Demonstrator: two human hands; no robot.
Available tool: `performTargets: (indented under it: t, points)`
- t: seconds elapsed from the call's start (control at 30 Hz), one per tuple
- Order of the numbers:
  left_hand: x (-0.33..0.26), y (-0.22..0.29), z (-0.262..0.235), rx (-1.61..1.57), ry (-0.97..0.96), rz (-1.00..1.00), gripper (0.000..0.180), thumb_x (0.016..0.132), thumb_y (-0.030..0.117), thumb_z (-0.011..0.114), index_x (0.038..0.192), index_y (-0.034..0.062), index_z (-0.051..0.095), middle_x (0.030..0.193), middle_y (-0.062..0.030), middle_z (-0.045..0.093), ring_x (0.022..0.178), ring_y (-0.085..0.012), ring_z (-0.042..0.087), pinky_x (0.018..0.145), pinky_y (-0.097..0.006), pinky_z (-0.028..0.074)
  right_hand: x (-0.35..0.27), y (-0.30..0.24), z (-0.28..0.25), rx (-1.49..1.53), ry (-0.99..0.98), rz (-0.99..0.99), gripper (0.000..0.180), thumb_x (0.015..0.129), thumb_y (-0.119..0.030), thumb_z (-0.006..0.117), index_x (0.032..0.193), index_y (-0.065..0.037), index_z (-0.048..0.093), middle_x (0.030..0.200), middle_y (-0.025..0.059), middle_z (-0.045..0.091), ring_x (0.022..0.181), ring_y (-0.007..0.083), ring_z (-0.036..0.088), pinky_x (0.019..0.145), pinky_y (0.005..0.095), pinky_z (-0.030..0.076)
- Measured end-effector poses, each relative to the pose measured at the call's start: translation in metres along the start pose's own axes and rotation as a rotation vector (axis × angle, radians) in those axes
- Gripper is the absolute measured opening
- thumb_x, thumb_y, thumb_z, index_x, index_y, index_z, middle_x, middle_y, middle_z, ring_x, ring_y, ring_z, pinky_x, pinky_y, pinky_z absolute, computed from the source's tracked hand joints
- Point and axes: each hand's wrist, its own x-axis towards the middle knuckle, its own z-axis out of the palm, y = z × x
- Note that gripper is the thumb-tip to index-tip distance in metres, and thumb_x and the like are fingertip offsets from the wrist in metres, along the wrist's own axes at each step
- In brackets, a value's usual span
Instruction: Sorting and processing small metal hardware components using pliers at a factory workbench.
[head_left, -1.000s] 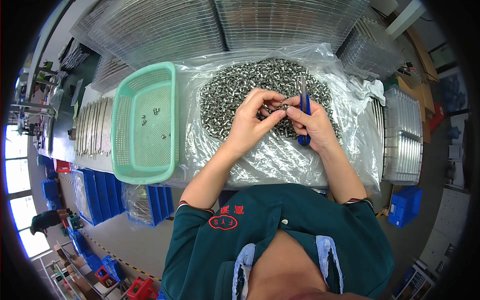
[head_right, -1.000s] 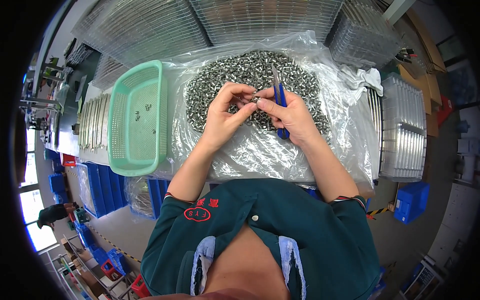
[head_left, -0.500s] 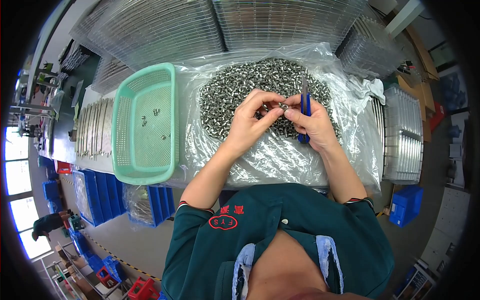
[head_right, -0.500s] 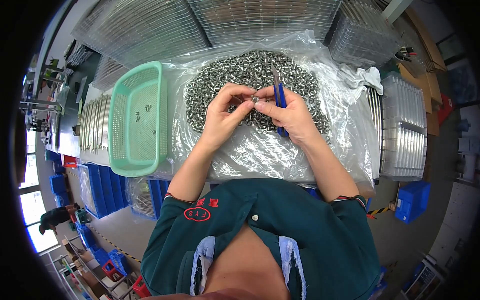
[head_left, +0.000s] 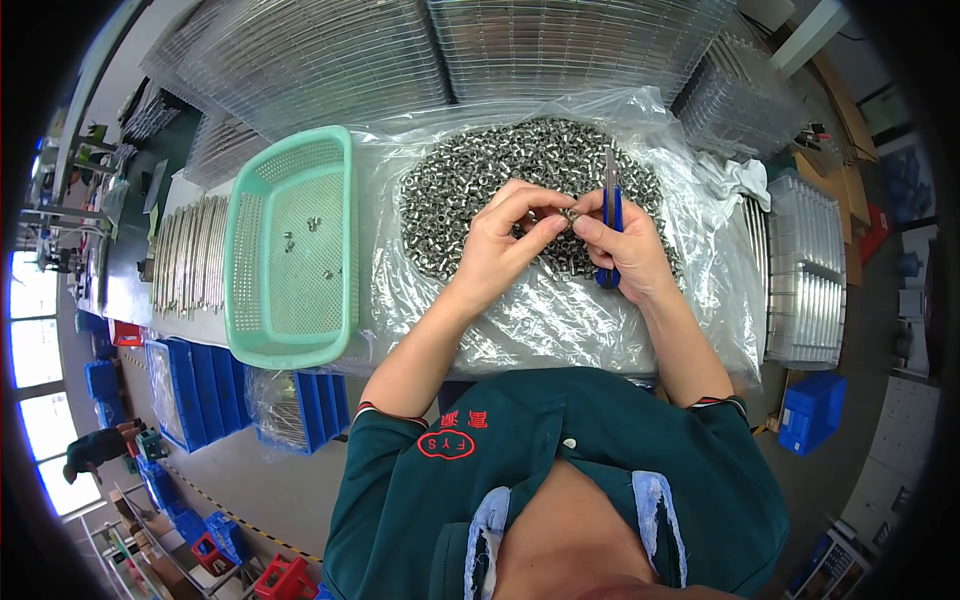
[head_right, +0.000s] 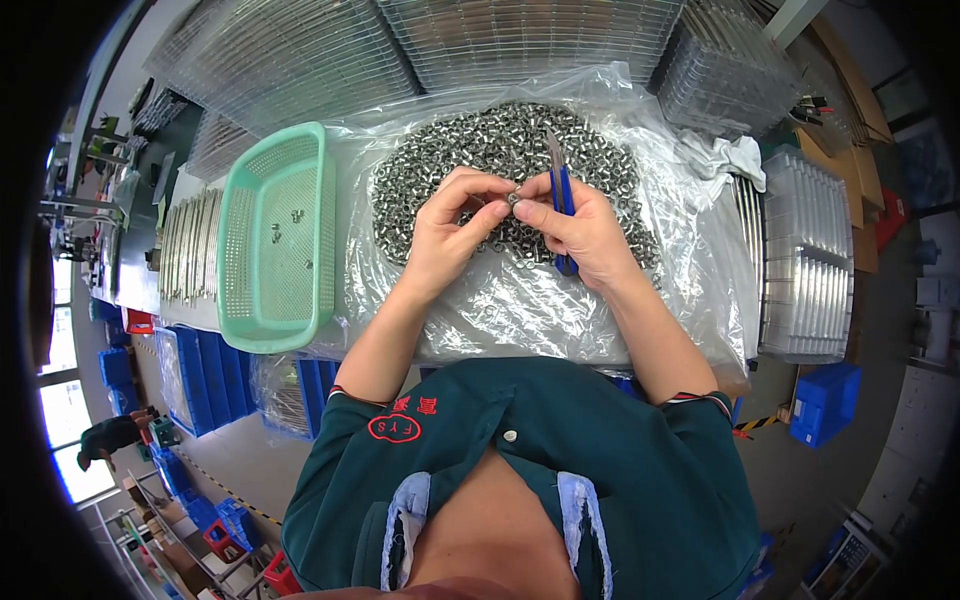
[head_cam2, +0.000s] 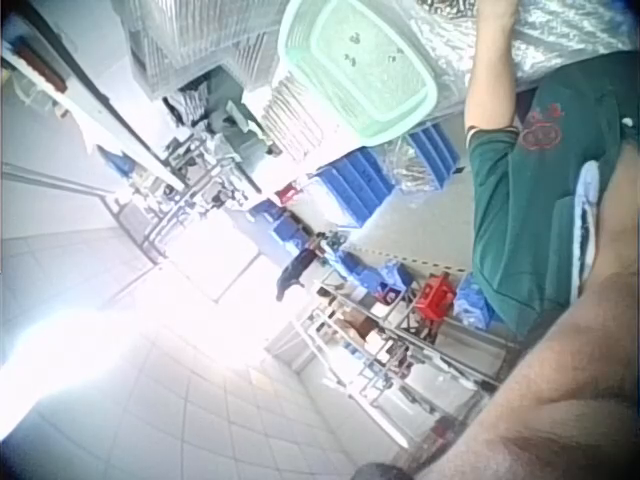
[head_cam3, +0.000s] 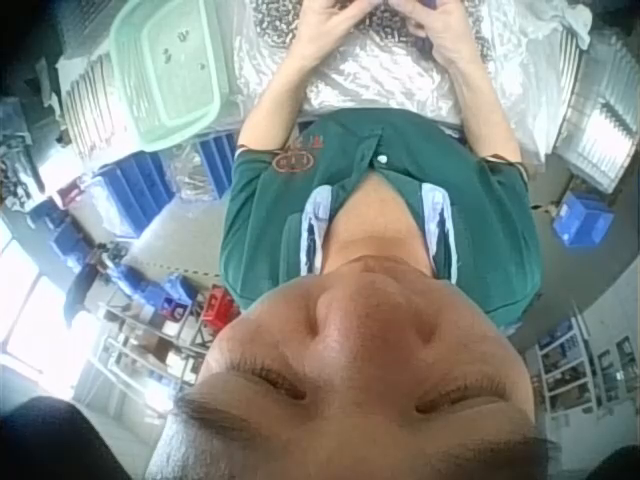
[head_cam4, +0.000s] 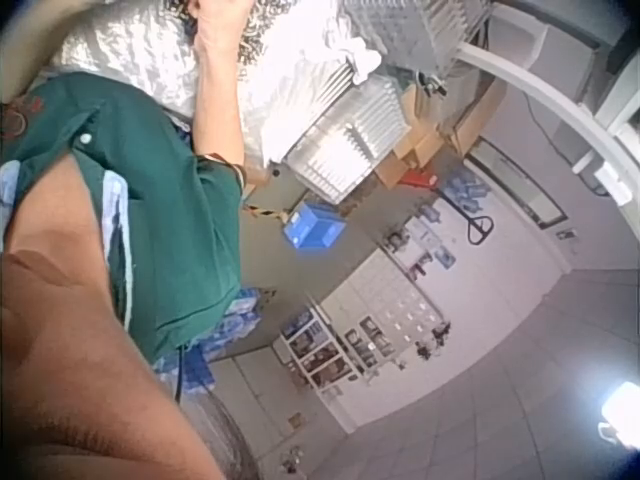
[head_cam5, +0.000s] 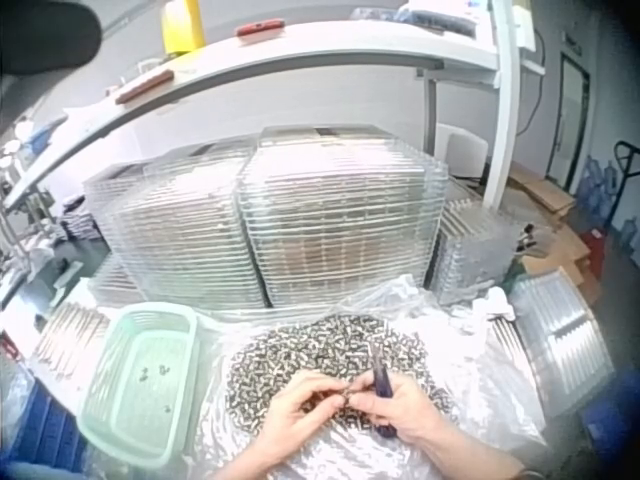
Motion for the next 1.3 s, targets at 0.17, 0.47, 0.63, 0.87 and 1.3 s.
performTargets:
  t: [0.17, 0.47, 0.63, 0.87, 1.3]
  points:
    - [0.0005, -0.0011, -0.0005, 0.027, -0.007, 0.024, 0.015, 0.078, 0.009, 0.062, 0.093, 0.0057, 0.063, 0.087, -0.0034, 0.057, 0.077, -0.0114, 0.054, 0.061, -0.022, 0.044, -0.0008, -0.0011, -0.0001, 0.016, -0.018, 0.008, 0.018, 0.077, -0.011, 0.066, 0.088, -0.004, 0.054, 0.067, -0.0040, 0.048, 0.048, 0.0012, 0.038, 0.039, 0.0141, 0.028]
    - [-0.0001, 0.0029, -0.0014, 0.126, -0.021, 0.086, 0.023, 0.076, 0.008, 0.064, 0.099, 0.0077, 0.063, 0.085, -0.0042, 0.055, 0.076, -0.0117, 0.054, 0.059, -0.023, 0.045, 0.0000, 0.0020, -0.0008, 0.013, -0.024, 0.036, 0.017, 0.083, -0.017, 0.059, 0.093, -0.003, 0.055, 0.060, -0.0043, 0.045, 0.047, 0.0016, 0.038, 0.038, 0.0143, 0.027]
    - [-0.0008, 0.0046, 0.0004, 0.148, 0.014, 0.093, 0.021, 0.075, 0.007, 0.066, 0.096, 0.0069, 0.064, 0.083, -0.0043, 0.054, 0.073, -0.0117, 0.055, 0.057, -0.022, 0.046, 0.0005, 0.0040, -0.0030, 0.028, -0.050, 0.058, 0.016, 0.085, -0.017, 0.057, 0.092, -0.003, 0.055, 0.059, -0.0042, 0.045, 0.047, 0.0015, 0.038, 0.038, 0.0142, 0.026]
    - [-0.0009, 0.0031, 0.0013, 0.186, 0.040, 0.130, 0.021, 0.073, 0.007, 0.067, 0.093, 0.0062, 0.064, 0.081, -0.0047, 0.054, 0.069, -0.0121, 0.054, 0.056, -0.022, 0.045, -0.0007, 0.0029, -0.0012, 0.032, -0.046, 0.076, 0.017, 0.085, -0.020, 0.057, 0.089, -0.003, 0.058, 0.058, -0.0054, 0.044, 0.048, 0.0005, 0.037, 0.041, 0.0150, 0.026]
    - [-0.0016, 0.0050, 0.0020, 0.222, 0.046, 0.168, 0.024, 0.072, 0.006, 0.068, 0.096, 0.0069, 0.064, 0.078, -0.0050, 0.055, 0.069, -0.0134, 0.054, 0.059, -0.024, 0.045, 0.0002, 0.0027, -0.0028, 0.060, -0.082, 0.101, 0.016, 0.085, -0.020, 0.057, 0.088, -0.005, 0.056, 0.058, -0.0052, 0.043, 0.048, 0.0003, 0.036, 0.040, 0.0147, 0.025]
